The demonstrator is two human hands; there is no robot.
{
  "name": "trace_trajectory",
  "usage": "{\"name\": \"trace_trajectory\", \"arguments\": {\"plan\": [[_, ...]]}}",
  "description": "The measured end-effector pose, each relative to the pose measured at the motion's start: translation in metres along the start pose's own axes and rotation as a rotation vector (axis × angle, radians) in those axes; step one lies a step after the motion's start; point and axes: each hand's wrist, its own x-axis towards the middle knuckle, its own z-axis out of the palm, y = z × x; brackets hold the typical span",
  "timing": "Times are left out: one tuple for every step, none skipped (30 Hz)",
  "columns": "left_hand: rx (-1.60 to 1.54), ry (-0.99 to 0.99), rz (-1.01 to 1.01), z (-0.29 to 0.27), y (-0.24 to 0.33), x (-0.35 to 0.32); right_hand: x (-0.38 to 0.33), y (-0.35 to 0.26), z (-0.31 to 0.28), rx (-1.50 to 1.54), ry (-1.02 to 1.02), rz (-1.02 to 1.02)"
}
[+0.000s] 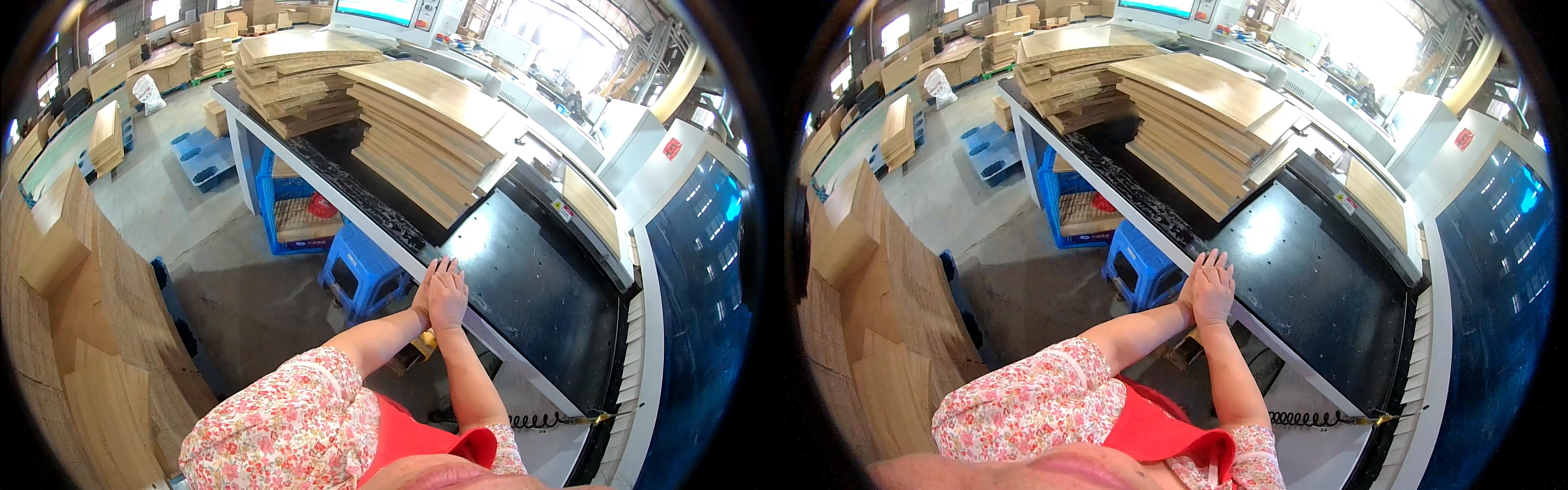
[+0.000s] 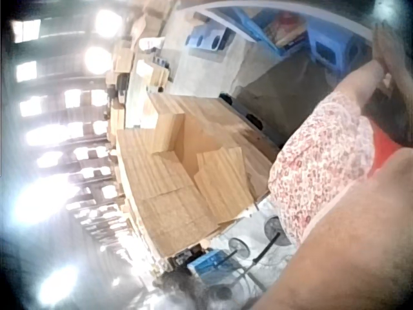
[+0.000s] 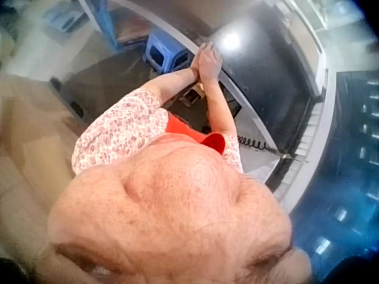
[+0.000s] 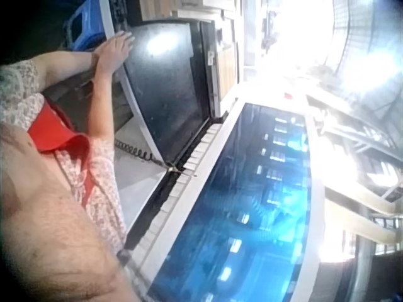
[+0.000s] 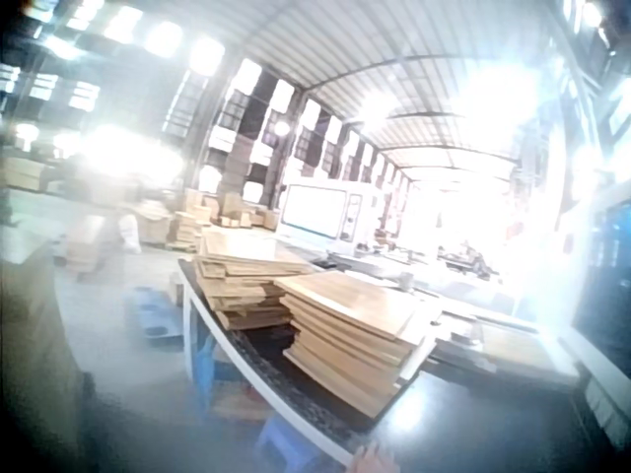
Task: The person picks up wood panels from a pallet, moves them to a work table, and later moves other wood panels onto a different pallet.
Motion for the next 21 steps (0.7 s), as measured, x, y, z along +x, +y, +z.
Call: {"name": "trace_trajectory", "arguments": {"plan": [[-0.13,-0.089,0.036,0.007,0.002,-0.004,0.0,0.0,0.0,0.005,0.029,-0.002],[0.009,-0.021,-0.019,0.013,0.007,-0.007,0.0,0.0,0.001,0.003,0.049,0.009],[0.148,0.048,-0.071,0.018,0.016,-0.009,0.0,0.0,0.001,0.001,0.06,0.01],[0.287,0.116,-0.122,0.019,0.027,-0.011,0.0,0.0,0.002,0.039,0.07,0.025],[0.26,0.08,-0.177,0.021,0.035,-0.008,0.0,0.0,0.003,0.074,0.068,0.029],[0.232,0.044,-0.23,0.024,0.046,-0.003,0.0,0.0,0.004,0.112,0.061,0.048],[0.202,0.005,-0.281,0.026,0.052,0.001,-0.001,0.0,0.005,0.123,0.028,0.068],[0.173,-0.032,-0.331,0.027,0.054,0.003,-0.001,0.0,0.005,0.138,-0.01,0.1],[0.144,-0.068,-0.38,0.029,0.054,0.005,-0.001,0.0,0.005,0.152,-0.044,0.132],[0.116,-0.104,-0.43,0.03,0.05,0.006,-0.001,0.0,0.005,0.126,-0.014,0.122],[0.091,-0.109,-0.261,0.032,0.045,0.005,-0.002,0.001,0.005,0.1,0.014,0.111],[0.067,-0.113,-0.093,0.034,0.038,0.002,-0.002,0.0,0.004,0.077,0.037,0.095],[0.043,-0.118,0.075,0.035,0.032,-0.001,-0.002,0.0,0.004,0.073,0.047,0.089],[0.11,-0.044,0.053,0.035,0.031,-0.004,-0.002,0.0,0.003,0.071,0.052,0.078],[0.176,0.029,0.032,0.034,0.03,-0.006,-0.002,-0.001,0.002,0.07,0.058,0.067],[0.242,0.102,0.012,0.032,0.032,-0.007,-0.001,-0.001,0.001,0.103,0.044,0.08],[0.063,0.005,-0.211,0.029,0.035,-0.007,-0.001,-0.001,0.001,0.136,0.029,0.093],[-0.117,-0.093,-0.431,0.026,0.037,-0.006,0.0,-0.001,0.0,0.168,0.014,0.106],[-0.298,-0.194,-0.65,0.021,0.04,-0.004,0.0,-0.001,-0.001,0.16,0.011,0.095],[-0.082,-0.099,-0.422,0.017,0.04,-0.002,0.0,0.0,-0.001,0.152,0.007,0.085],[0.13,-0.003,-0.192,0.011,0.034,-0.002,0.0,0.0,-0.002,0.147,-0.003,0.076]]}}
